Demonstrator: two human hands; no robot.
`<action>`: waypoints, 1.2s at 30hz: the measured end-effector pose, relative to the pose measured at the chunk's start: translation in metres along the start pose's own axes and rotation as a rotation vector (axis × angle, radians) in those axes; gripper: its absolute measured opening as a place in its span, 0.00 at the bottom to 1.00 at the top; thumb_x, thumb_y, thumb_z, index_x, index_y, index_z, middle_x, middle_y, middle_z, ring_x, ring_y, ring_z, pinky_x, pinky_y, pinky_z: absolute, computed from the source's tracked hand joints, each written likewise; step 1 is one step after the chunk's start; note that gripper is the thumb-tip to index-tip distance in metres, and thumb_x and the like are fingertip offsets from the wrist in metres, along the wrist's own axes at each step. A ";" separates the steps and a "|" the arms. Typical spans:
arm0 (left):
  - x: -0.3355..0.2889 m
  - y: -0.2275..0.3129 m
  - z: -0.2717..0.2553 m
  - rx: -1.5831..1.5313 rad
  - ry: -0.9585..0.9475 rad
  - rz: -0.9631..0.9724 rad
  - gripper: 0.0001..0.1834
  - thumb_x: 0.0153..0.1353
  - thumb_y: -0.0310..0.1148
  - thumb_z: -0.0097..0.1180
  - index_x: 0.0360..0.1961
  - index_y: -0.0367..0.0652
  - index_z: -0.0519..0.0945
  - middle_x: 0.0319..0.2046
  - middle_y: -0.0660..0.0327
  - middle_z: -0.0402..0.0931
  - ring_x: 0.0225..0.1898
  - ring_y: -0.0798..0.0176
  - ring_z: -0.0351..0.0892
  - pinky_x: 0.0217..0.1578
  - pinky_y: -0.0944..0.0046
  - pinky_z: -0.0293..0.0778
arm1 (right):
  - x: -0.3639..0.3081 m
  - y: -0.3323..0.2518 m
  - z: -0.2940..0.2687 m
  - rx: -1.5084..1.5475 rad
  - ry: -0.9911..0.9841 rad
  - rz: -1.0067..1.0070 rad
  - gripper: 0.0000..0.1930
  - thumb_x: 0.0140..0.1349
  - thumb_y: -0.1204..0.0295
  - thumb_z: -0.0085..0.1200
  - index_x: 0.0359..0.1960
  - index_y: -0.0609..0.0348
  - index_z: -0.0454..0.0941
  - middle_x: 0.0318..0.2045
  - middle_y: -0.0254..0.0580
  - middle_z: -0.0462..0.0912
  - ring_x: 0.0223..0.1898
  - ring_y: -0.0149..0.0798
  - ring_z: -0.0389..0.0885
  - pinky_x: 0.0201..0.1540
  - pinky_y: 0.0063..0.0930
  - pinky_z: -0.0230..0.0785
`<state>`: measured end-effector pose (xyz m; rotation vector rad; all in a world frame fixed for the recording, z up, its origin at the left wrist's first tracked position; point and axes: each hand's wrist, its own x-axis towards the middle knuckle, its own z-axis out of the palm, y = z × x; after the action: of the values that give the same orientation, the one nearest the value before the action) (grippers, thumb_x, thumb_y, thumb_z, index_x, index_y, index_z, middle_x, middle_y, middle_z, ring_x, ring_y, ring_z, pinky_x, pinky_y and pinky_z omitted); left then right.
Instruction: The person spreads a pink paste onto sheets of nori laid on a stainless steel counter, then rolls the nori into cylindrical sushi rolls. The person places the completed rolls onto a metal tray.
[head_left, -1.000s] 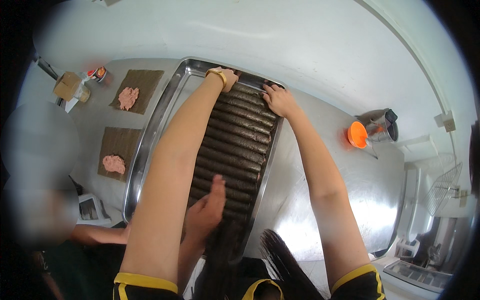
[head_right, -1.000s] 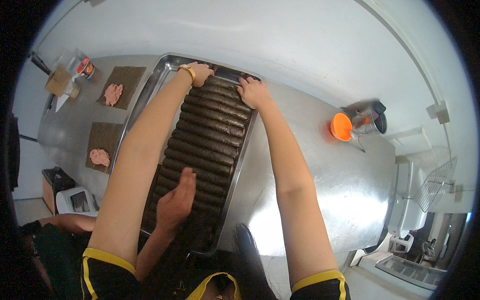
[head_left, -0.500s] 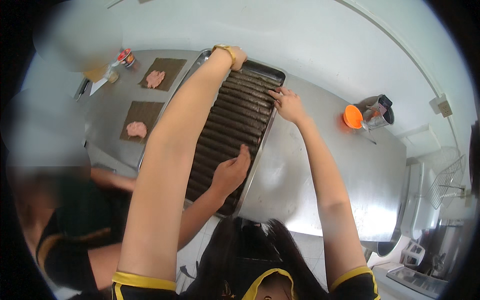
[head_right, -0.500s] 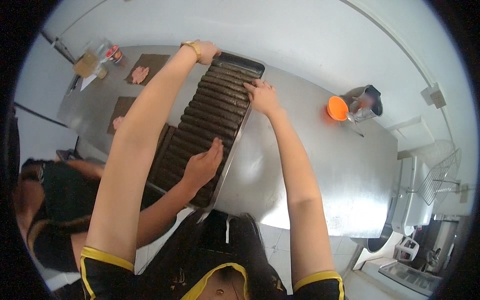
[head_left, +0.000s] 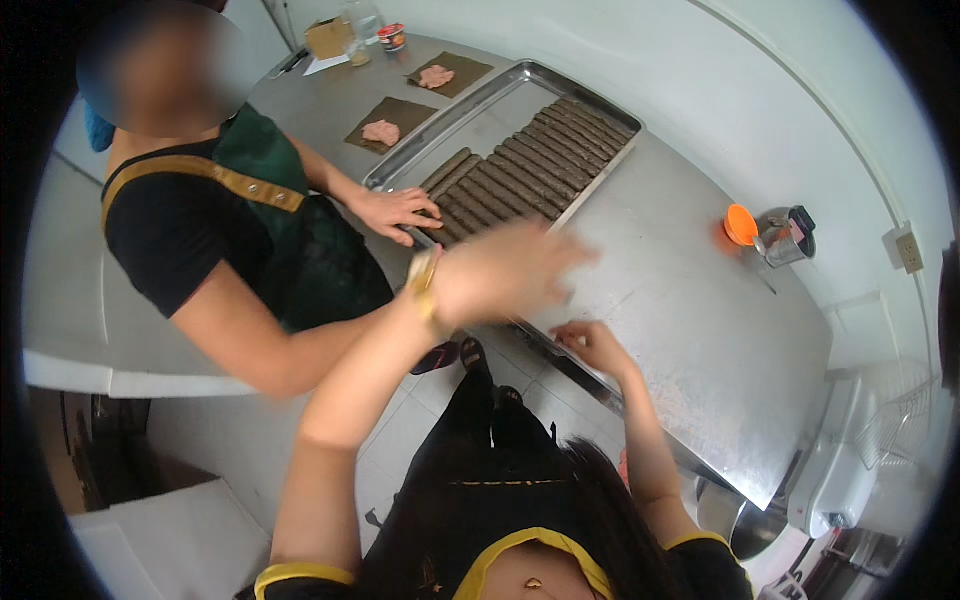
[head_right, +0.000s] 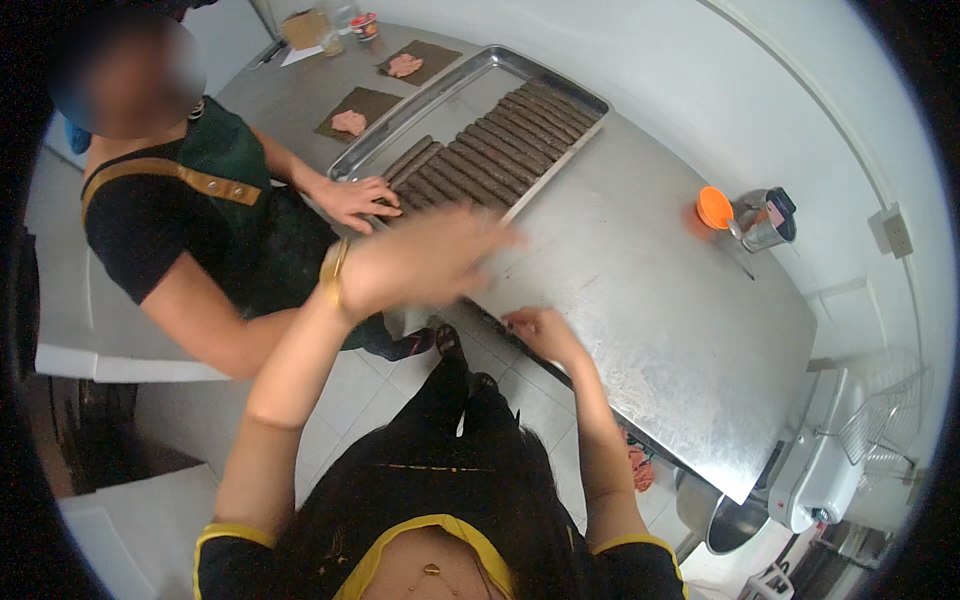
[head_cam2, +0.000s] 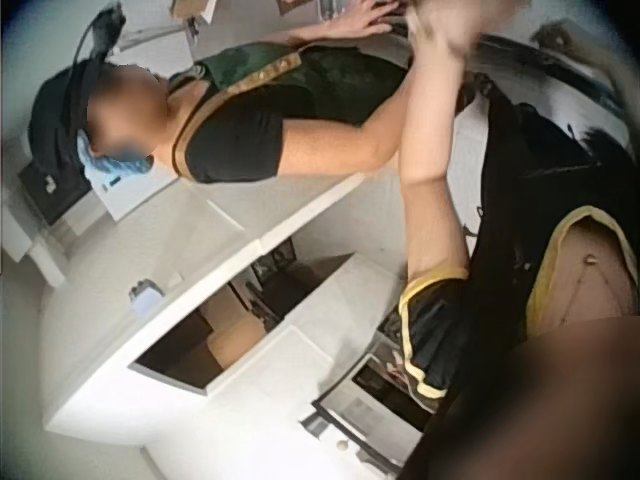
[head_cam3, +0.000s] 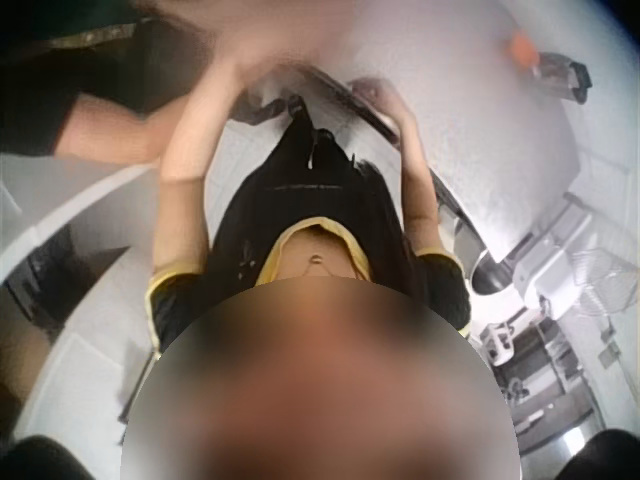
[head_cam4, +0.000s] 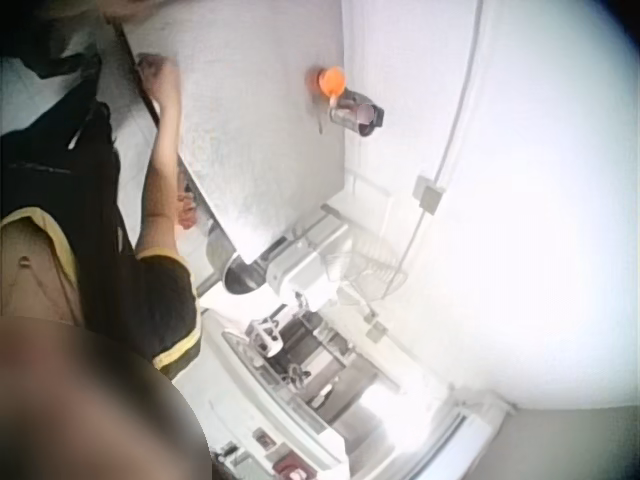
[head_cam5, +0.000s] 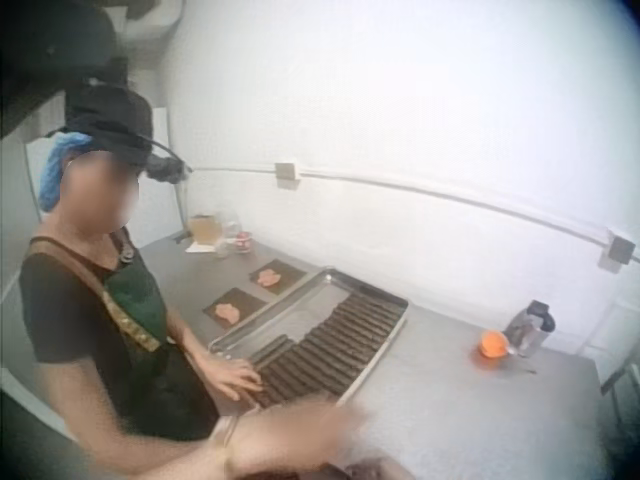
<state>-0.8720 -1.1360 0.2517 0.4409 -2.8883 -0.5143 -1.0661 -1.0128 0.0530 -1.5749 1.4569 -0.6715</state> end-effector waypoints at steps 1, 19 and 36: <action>-0.031 0.022 0.002 -0.033 -0.172 -0.115 0.25 0.54 0.35 0.57 0.54 0.45 0.72 0.48 0.53 0.75 0.49 0.49 0.73 0.50 0.51 0.68 | -0.011 0.010 0.016 0.075 -0.013 0.042 0.12 0.57 0.77 0.51 0.43 0.57 0.81 0.35 0.45 0.84 0.34 0.40 0.81 0.40 0.30 0.72; -0.638 0.308 0.320 -0.574 0.076 -1.923 0.23 0.56 0.39 0.58 0.51 0.43 0.74 0.45 0.51 0.77 0.46 0.48 0.78 0.42 0.51 0.76 | -0.044 -0.074 0.424 -1.036 -1.118 -0.425 0.17 0.58 0.61 0.51 0.46 0.51 0.81 0.42 0.52 0.81 0.46 0.53 0.78 0.50 0.46 0.70; -0.962 0.586 0.357 -0.129 1.646 -2.322 0.21 0.55 0.34 0.57 0.49 0.36 0.76 0.43 0.48 0.79 0.44 0.48 0.79 0.46 0.56 0.75 | -0.265 -0.416 0.947 -0.480 -1.538 -1.365 0.12 0.57 0.78 0.51 0.41 0.60 0.81 0.37 0.49 0.82 0.35 0.48 0.81 0.40 0.35 0.72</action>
<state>-0.1956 -0.1954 0.0193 2.2367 0.0891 -0.1353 -0.1006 -0.5596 -0.0014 -2.3711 -0.7622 0.3710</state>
